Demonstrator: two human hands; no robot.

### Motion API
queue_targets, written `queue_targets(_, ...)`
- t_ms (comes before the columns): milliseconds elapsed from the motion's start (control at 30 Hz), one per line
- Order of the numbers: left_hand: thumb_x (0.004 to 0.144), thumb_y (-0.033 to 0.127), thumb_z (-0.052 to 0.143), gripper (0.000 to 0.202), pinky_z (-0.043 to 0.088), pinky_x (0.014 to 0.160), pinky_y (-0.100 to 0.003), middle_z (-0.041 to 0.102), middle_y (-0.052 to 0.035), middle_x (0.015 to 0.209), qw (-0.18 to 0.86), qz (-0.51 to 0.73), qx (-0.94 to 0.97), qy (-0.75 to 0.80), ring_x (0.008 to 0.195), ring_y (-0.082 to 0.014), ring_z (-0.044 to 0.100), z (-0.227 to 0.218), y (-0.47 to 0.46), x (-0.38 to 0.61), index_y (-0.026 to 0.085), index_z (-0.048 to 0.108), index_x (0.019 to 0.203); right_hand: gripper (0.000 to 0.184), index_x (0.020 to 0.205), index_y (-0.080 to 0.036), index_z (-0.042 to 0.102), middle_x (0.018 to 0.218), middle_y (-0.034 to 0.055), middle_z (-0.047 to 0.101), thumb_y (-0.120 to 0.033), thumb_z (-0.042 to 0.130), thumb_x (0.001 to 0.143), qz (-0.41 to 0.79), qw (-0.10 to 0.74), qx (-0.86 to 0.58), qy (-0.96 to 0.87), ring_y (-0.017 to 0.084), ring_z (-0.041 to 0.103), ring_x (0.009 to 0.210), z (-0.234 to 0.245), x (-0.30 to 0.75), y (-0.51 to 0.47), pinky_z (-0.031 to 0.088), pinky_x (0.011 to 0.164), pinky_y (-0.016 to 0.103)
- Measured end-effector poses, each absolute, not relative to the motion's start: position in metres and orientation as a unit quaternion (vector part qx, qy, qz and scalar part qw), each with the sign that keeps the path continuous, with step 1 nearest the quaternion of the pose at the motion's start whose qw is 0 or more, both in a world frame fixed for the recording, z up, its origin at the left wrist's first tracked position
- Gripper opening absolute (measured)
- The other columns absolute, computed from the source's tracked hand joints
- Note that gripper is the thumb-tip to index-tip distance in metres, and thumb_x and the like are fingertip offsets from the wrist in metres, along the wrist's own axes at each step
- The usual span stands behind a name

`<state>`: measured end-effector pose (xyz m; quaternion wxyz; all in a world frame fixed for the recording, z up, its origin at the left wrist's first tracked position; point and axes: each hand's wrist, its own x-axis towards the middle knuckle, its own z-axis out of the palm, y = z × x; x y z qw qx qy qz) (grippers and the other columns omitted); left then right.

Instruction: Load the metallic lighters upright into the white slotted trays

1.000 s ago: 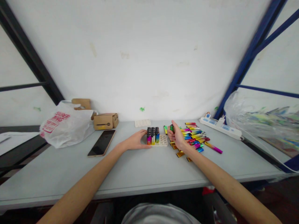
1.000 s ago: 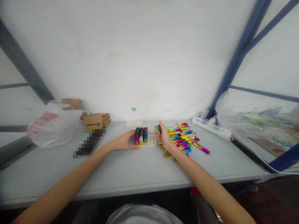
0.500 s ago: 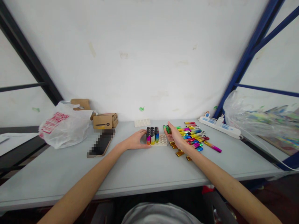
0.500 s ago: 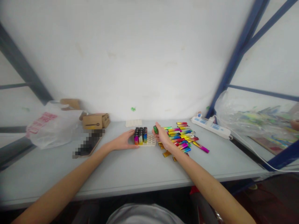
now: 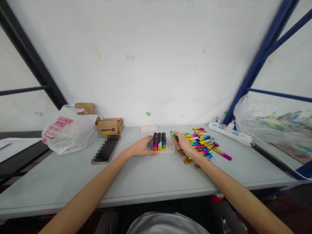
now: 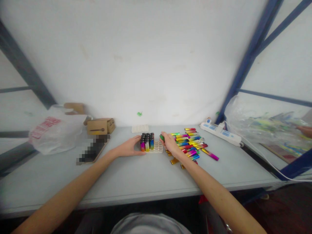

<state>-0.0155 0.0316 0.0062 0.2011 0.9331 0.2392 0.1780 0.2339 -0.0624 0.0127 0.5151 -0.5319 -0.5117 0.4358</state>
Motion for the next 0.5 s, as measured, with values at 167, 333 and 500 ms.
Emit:
queue_targets(167, 0.076, 0.059, 0.082, 0.078, 0.043, 0.116, -0.05, 0.06, -0.0156, 0.143, 0.205, 0.187, 0.933, 0.228, 0.132, -0.037, 0.057, 0.006, 0.032, -0.016, 0.018, 0.058, 0.139, 0.061, 0.087, -0.021, 0.066, 0.056, -0.0064, 0.036, -0.078, 0.042, 0.093, 0.43, 0.535, -0.465, -0.559, 0.011, 0.031, 0.044, 0.01, 0.236, -0.058, 0.028, 0.043, 0.025)
queue_targets(333, 0.076, 0.06, 0.081, 0.081, 0.043, 0.117, -0.05, 0.058, -0.0164, 0.146, 0.212, 0.18, 0.932, 0.234, 0.133, -0.0373, 0.056, 0.006, 0.032, -0.016, 0.017, 0.056, 0.141, 0.043, 0.102, -0.023, 0.067, 0.085, 0.001, 0.063, -0.064, 0.056, 0.094, 0.3, 0.537, -0.468, -0.635, 0.018, 0.059, 0.08, 0.011, 0.241, -0.059, 0.05, 0.074, 0.029)
queue_targets(500, 0.077, 0.06, 0.081, 0.082, 0.042, 0.117, -0.049, 0.058, -0.0169, 0.146, 0.215, 0.178, 0.932, 0.233, 0.133, -0.0372, 0.056, 0.005, 0.032, -0.016, 0.016, 0.056, 0.141, 0.034, 0.095, -0.022, 0.067, 0.084, 0.0024, 0.062, -0.056, 0.064, 0.092, 0.196, 0.525, -0.493, -0.666, 0.019, 0.057, 0.082, 0.018, 0.241, -0.068, 0.048, 0.074, 0.03)
